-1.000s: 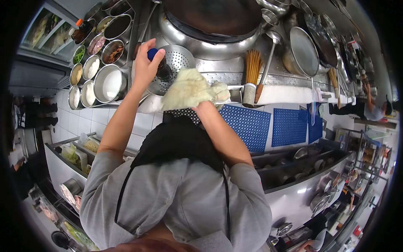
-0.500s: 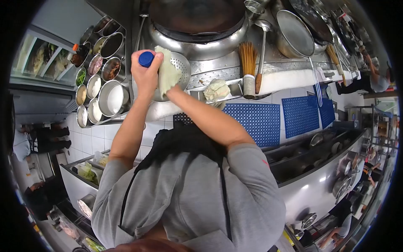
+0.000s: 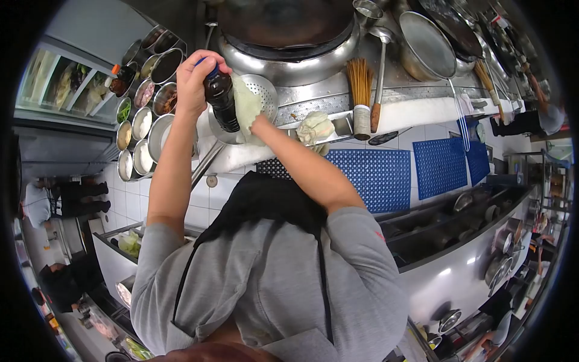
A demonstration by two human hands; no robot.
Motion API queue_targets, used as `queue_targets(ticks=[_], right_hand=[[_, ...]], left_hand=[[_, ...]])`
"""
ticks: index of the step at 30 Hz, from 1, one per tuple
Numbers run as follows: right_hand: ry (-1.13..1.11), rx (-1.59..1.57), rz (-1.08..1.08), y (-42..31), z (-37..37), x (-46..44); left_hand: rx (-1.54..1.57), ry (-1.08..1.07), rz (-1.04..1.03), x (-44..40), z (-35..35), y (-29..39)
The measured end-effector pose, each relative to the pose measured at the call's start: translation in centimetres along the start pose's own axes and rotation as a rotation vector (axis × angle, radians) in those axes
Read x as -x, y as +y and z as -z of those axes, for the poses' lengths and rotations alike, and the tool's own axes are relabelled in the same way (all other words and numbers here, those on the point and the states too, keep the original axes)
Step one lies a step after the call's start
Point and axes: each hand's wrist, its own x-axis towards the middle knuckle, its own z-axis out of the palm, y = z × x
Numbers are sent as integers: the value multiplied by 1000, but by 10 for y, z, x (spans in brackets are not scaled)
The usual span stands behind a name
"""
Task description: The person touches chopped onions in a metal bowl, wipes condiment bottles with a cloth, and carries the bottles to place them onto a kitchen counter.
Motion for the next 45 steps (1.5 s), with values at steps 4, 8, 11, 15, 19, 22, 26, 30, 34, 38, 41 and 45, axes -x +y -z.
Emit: queue_targets(ticks=[4, 8, 11, 15, 19, 22, 26, 30, 34, 38, 41, 45], right_hand=[[23, 498, 199, 40, 21, 1], [-83, 909, 609, 26, 47, -2], [-101, 271, 380, 24, 77, 2], [-60, -692, -127, -22, 72, 44], [-182, -749, -259, 27, 116, 37], [32, -700, -311, -5, 82, 57], [-26, -710, -301, -6, 86, 46], [-69, -706, -322, 27, 84, 36], [77, -614, -273, 42, 77, 26], [54, -449, -89, 40, 69, 9], [221, 81, 328, 46, 59, -26], [288, 466, 583, -10, 41, 20]], left_hand=[[-174, 179, -46, 1, 9, -32], [-276, 321, -66, 11, 23, -74], [-387, 426, -100, 21, 20, -87], [-432, 491, -186, 24, 28, -120], [-487, 465, -156, 29, 29, -126], [-620, 461, -329, 38, 32, -129], [-893, 471, -514, 56, 30, -142], [-942, 496, -427, 63, 33, -150], [-761, 535, -256, 35, 24, -151], [-540, 427, -342, 26, 11, -113], [-418, 240, -376, 14, -20, -71], [-385, 74, -354, 1, -59, -33]])
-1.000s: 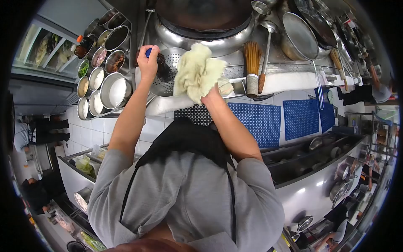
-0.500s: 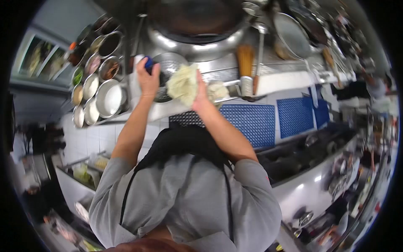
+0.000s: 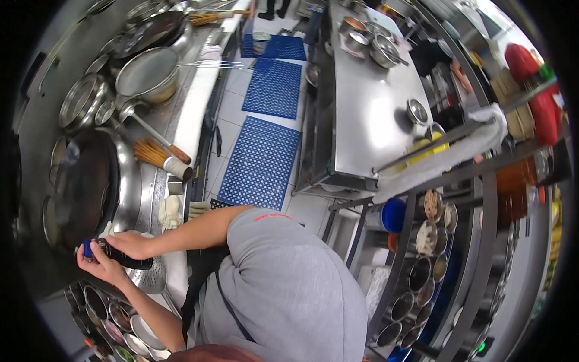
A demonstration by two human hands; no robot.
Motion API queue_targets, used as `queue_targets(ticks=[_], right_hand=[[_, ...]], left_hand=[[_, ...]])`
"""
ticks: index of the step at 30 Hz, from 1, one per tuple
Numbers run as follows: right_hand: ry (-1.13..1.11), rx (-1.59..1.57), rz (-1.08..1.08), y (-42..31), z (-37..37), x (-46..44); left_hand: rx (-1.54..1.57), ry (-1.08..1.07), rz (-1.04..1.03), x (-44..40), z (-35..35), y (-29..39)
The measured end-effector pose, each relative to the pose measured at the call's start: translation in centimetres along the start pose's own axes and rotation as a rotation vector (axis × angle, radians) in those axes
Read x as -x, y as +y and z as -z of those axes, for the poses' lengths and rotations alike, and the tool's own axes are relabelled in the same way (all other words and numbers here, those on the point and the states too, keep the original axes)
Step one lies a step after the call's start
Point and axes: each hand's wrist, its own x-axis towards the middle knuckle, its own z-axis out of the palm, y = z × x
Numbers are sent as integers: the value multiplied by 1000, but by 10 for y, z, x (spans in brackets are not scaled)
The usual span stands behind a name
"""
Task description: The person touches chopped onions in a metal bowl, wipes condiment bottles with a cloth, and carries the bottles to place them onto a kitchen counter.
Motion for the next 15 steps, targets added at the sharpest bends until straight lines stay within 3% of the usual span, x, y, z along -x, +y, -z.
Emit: queue_targets(ticks=[2, 3, 6, 7, 8, 10, 11, 12, 15], right_hand=[[71, 241, 148, -60, 20, 23], [243, 288, 298, -47, 13, 26], [50, 261, 105, -34, 37, 19], [-113, 254, -84, -67, 63, 19], [-205, 219, -201, -57, 70, 11], [-319, -499, 22, -57, 74, 7], [-393, -710, -204, -61, 79, 6], [-384, -659, -187, -67, 85, 7], [-286, -477, -95, -66, 90, 11]], left_hand=[[59, 28, 27, -11, -11, 9], [181, 22, 110, -13, -20, 20], [346, -136, 144, -10, -38, 37], [411, -201, 117, -13, -41, 38], [478, -262, 91, -15, -44, 39], [678, -382, 90, -19, -52, 43], [769, -457, 86, -22, -56, 50], [864, -526, 81, -24, -60, 54], [806, -461, 134, -27, -68, 46]])
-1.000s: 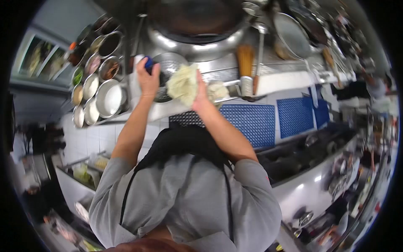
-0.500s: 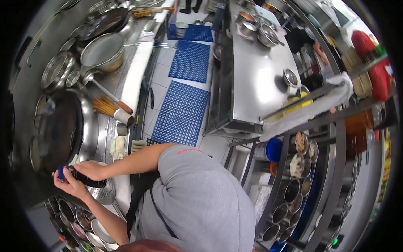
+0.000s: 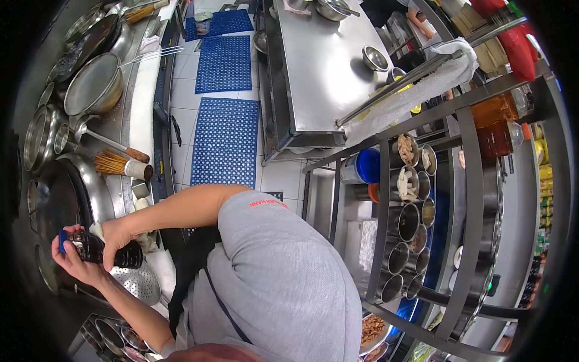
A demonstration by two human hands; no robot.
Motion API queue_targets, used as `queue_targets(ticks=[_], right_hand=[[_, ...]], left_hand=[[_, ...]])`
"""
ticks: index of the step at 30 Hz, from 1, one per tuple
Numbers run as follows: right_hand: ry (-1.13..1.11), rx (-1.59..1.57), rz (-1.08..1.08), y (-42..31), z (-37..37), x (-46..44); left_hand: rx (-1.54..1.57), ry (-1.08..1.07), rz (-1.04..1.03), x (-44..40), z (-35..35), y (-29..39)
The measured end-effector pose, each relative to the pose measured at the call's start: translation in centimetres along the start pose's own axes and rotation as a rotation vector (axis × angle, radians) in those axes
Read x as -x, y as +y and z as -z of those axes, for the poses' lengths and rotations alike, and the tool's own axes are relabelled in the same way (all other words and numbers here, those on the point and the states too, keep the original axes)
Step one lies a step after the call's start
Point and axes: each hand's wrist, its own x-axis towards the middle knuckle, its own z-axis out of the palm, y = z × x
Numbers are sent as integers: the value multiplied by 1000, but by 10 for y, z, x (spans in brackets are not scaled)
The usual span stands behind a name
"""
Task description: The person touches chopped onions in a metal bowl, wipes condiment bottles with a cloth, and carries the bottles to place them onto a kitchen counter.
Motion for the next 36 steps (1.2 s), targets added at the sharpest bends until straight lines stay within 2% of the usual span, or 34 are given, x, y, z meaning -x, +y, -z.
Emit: queue_targets(ticks=[3, 4, 5, 6, 7, 8, 9, 10, 11, 13, 15, 16, 19, 21, 23, 24, 27, 30, 31, 33, 36], right_hand=[[366, 637, 15, 16, 3, 0], [393, 743, -355, -10, -6, 9], [580, 831, -50, 15, -11, 5], [620, 957, 75, 42, -5, 0], [588, 1020, -138, 22, -9, 8], [620, 961, -273, 42, -1, 10], [532, 887, -428, 13, -5, 10], [423, 461, 105, 29, 6, 4], [265, 360, 43, 21, 13, -2], [7, -25, -454, -14, 15, -3], [-14, -140, -422, -11, 14, -8], [70, -42, -503, -1, 16, -11], [226, 423, -261, 4, -4, -24], [331, 825, -215, 10, -11, -29], [398, 1126, -171, 14, -18, -32], [392, 1151, -139, 18, -21, -31], [245, 884, -166, 24, -23, -25], [-120, 204, -260, 8, -19, -31], [-121, 223, -276, 9, -20, -30], [-123, 272, -297, 11, -21, -28], [71, 609, -65, 19, -32, -28]], left_hand=[[-171, 166, -29, -3, 6, -24], [-406, 257, -62, -5, 6, -31], [-469, 377, 34, -8, -4, -30], [-471, 394, 103, -10, -15, -26], [-496, 449, 77, -8, -24, -26], [-610, 403, 13, -4, -12, -31], [-723, 364, -55, 0, -2, -37], [-477, 333, -87, 1, -1, -40], [-278, 227, -50, 4, 1, -32], [227, 59, 84, 4, 5, -19], [338, 30, 120, 1, 9, -13], [298, 65, 109, 1, 12, -14], [-81, 291, 14, 0, 24, -16], [-438, 425, -14, 7, 25, -13], [-620, 580, -40, 16, 9, -9], [-652, 649, -88, 17, 9, -9], [-395, 590, -141, 18, 23, -9], [-122, 366, -115, 26, 33, 4], [-4, 311, -106, 30, 34, 8], [20, 328, -143, 35, 31, 12], [-258, 473, -186, 39, 24, 15]])
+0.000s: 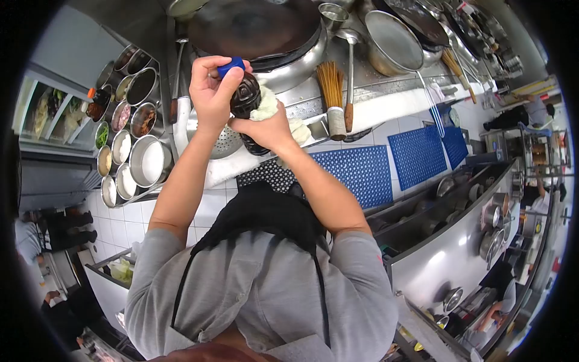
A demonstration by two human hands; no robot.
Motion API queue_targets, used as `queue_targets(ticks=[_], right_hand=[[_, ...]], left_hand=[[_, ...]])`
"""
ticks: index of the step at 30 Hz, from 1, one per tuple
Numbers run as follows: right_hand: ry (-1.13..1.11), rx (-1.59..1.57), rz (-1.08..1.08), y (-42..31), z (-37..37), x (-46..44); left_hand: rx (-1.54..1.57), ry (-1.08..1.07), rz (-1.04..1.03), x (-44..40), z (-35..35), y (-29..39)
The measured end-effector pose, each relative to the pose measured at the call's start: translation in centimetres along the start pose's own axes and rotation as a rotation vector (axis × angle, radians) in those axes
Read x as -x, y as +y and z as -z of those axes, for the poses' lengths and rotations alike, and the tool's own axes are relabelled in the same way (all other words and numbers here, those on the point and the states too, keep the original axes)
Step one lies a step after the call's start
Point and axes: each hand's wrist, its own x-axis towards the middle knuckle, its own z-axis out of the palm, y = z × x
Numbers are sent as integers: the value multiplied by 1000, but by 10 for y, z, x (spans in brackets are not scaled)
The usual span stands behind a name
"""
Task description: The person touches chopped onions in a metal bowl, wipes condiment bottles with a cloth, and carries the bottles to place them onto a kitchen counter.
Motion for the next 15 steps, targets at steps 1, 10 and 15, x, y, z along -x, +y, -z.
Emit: queue_targets(ticks=[1, 10, 15], right_hand=[[100, 106, 36, 0, -5, 2], [-278, -227, -4, -10, -1, -13], [-601, -827, -427, 5, 7, -7]], left_hand=[[-149, 40, -4, 3, 0, 4], [-17, 6, -33, -6, 12, 14], [300, -24, 96, -21, 27, 26]])
